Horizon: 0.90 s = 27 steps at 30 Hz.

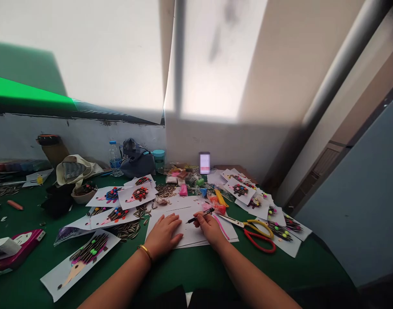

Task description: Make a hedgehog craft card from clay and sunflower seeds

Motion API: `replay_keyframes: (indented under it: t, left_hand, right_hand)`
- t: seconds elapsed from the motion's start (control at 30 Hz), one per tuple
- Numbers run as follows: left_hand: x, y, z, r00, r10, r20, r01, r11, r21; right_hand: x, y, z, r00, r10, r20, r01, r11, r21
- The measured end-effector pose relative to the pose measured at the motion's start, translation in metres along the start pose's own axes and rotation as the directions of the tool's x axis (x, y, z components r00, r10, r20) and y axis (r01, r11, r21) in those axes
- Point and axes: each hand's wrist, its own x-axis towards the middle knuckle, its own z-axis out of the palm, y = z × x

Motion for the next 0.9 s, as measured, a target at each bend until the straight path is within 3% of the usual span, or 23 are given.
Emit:
replay_keyframes:
  t: [0.43, 0.9]
  left_hand:
    - [-0.002, -0.002, -0.002, 0.996, -0.049, -0.068, 0.046, 0.998, -0.045]
    - [-0.003, -0.005, 0.002, 0.996, -0.029, -0.081, 0.026, 0.999, -0.033]
  right_hand:
    - [0.005, 0.008, -0.008, 0.991, -0.008, -0.134, 0.014, 0.999, 0.044]
    - [0.007, 0.008, -0.009, 0.989, 0.022, -0.149, -0.006, 0.994, 0.107]
